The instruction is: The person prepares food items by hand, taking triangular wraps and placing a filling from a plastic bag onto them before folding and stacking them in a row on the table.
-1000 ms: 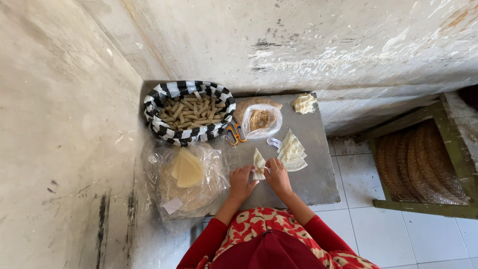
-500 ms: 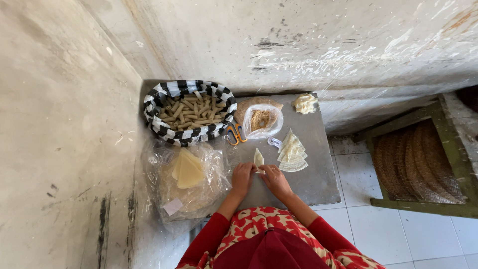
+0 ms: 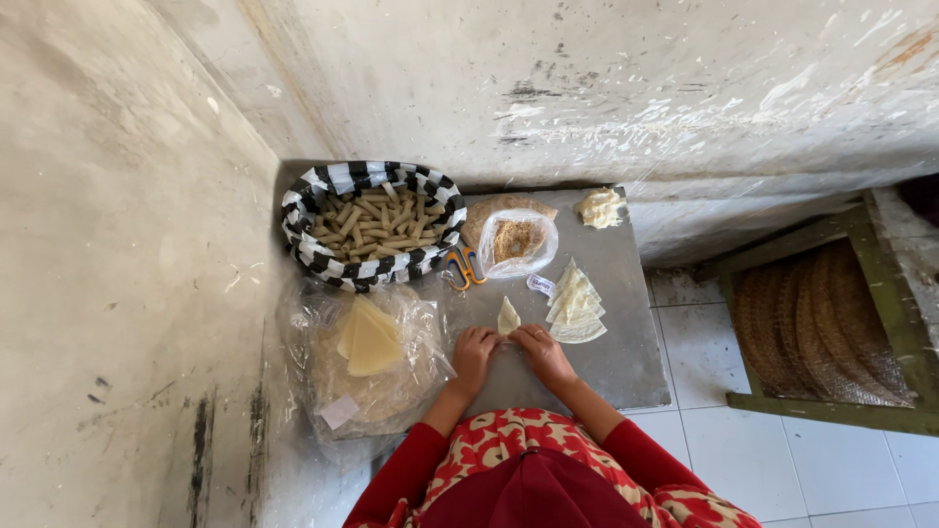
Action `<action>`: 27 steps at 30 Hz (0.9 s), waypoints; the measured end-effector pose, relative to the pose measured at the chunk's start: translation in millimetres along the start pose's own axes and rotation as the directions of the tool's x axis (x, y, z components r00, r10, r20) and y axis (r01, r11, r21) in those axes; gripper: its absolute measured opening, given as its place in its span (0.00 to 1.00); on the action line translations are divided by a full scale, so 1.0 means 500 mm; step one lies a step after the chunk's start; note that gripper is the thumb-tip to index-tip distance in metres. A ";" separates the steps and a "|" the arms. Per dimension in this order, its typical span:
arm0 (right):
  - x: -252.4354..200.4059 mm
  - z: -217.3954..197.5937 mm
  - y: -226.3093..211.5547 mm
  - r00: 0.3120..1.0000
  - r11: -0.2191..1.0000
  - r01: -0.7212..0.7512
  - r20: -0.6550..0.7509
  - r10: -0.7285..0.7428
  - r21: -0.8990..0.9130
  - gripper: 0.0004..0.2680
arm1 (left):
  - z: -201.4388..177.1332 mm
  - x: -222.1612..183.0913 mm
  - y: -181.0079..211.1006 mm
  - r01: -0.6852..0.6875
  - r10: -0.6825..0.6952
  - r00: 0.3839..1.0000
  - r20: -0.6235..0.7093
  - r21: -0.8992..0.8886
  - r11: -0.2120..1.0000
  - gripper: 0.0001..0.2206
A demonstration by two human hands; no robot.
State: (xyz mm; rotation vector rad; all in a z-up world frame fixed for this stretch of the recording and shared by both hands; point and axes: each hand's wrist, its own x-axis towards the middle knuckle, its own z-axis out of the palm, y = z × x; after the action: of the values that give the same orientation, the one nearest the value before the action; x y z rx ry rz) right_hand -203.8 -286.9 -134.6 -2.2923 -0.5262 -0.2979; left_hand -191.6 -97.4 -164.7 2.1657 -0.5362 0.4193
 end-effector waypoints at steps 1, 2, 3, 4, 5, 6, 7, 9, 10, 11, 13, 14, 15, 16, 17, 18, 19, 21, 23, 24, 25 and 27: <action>0.002 0.001 -0.003 1.000 1.000 0.021 -0.007 -0.021 -0.010 0.10 | -0.003 0.000 0.001 0.005 -0.005 1.000 -0.008 0.025 1.000 0.07; 0.004 0.005 -0.005 0.999 0.999 0.039 -0.015 -0.039 -0.022 0.09 | -0.003 -0.002 0.004 0.010 -0.009 1.000 -0.014 0.047 0.999 0.07; 0.003 0.009 -0.004 0.998 0.998 0.057 -0.022 -0.058 -0.035 0.08 | -0.003 -0.001 0.008 0.015 -0.013 1.000 -0.020 0.068 0.998 0.07; 0.002 0.015 0.000 0.999 1.000 0.009 -0.043 -0.010 -0.023 0.08 | -0.002 0.002 0.009 0.032 -0.031 0.999 -0.008 0.116 0.993 0.06; 0.002 0.023 0.006 0.997 0.999 -0.039 -0.064 0.039 -0.009 0.08 | 0.000 0.005 0.010 0.048 -0.050 0.999 0.003 0.164 0.985 0.05; 0.004 0.033 0.014 0.993 0.996 -0.085 -0.085 0.085 0.007 0.08 | 0.000 0.010 0.010 0.064 -0.068 0.998 0.012 0.214 0.975 0.04; 0.008 0.040 0.025 0.985 0.986 -0.165 -0.048 0.166 0.025 0.06 | 0.002 0.014 0.014 0.123 -0.124 0.992 -0.008 0.217 0.968 0.04; 0.018 0.047 0.046 0.945 0.944 -0.326 0.026 0.325 0.052 0.03 | 0.010 0.023 0.028 0.236 -0.231 0.972 -0.045 0.220 0.947 0.05; 0.021 0.048 0.052 0.928 0.926 -0.373 0.015 0.373 0.060 0.05 | 0.010 0.027 0.032 0.259 -0.254 0.966 -0.053 0.221 0.940 0.06; 0.023 0.048 0.055 0.908 0.905 -0.419 0.005 0.420 0.068 0.07 | 0.009 0.031 0.036 0.283 -0.277 0.959 -0.060 0.222 0.933 0.06; 0.024 0.046 0.058 0.933 0.932 -0.357 -0.011 0.358 0.055 0.08 | 0.008 0.035 0.040 0.320 -0.316 0.947 -0.053 0.199 0.926 0.06; 0.020 0.043 0.056 0.968 0.968 -0.249 -0.014 0.250 0.033 0.07 | 0.007 0.034 0.040 0.335 -0.334 0.942 -0.035 0.176 0.926 0.05; 0.015 0.039 0.052 0.990 0.990 -0.138 -0.014 0.138 0.011 0.06 | 0.006 0.031 0.039 0.349 -0.351 0.936 -0.016 0.154 0.924 0.05; 0.008 0.032 0.045 0.998 0.998 -0.057 -0.038 0.057 -0.012 0.07 | 0.007 0.026 0.037 0.309 -0.308 0.951 -0.029 0.140 0.941 0.05; 0.000 0.022 0.036 0.998 0.999 0.023 -0.061 -0.025 -0.036 0.08 | 0.007 0.019 0.035 0.268 -0.265 0.963 -0.043 0.126 0.955 0.05; 0.001 0.012 0.028 0.990 0.992 0.109 -0.079 -0.113 -0.062 0.09 | 0.006 0.016 0.031 0.228 -0.222 0.973 -0.063 0.115 0.967 0.05; 0.006 0.007 0.019 0.992 0.993 0.103 -0.072 -0.107 -0.063 0.08 | 0.003 0.014 0.026 0.141 -0.128 0.987 -0.100 0.142 0.980 0.05; 0.006 0.006 0.001 0.995 0.994 0.081 -0.056 -0.085 -0.069 0.07 | -0.001 0.005 0.023 -0.031 0.063 0.986 -0.156 0.202 0.979 0.05; 0.017 0.013 -0.001 0.996 0.994 0.030 -0.086 -0.038 -0.103 0.06 | 0.001 0.013 0.026 0.058 -0.034 0.991 -0.128 0.185 0.981 0.05; 0.014 0.019 -0.002 0.995 0.993 0.000 -0.099 -0.011 -0.116 0.06 | 0.001 0.013 0.030 0.105 -0.086 0.990 -0.110 0.178 0.978 0.05; 0.011 0.025 0.000 0.994 0.994 -0.051 -0.105 0.041 -0.092 0.05 | 0.000 0.016 0.031 0.143 -0.124 0.987 -0.103 0.199 0.969 0.05; 0.012 0.033 0.012 0.982 0.987 -0.152 -0.119 0.146 -0.048 0.04 | 0.002 0.027 0.034 0.209 -0.193 0.977 -0.090 0.241 0.948 0.04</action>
State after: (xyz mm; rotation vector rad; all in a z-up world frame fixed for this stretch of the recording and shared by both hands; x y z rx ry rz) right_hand -194.7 -277.0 -147.8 -2.3384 -0.2888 -0.3734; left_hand -188.6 -110.7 -148.0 2.4104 -0.2302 0.4635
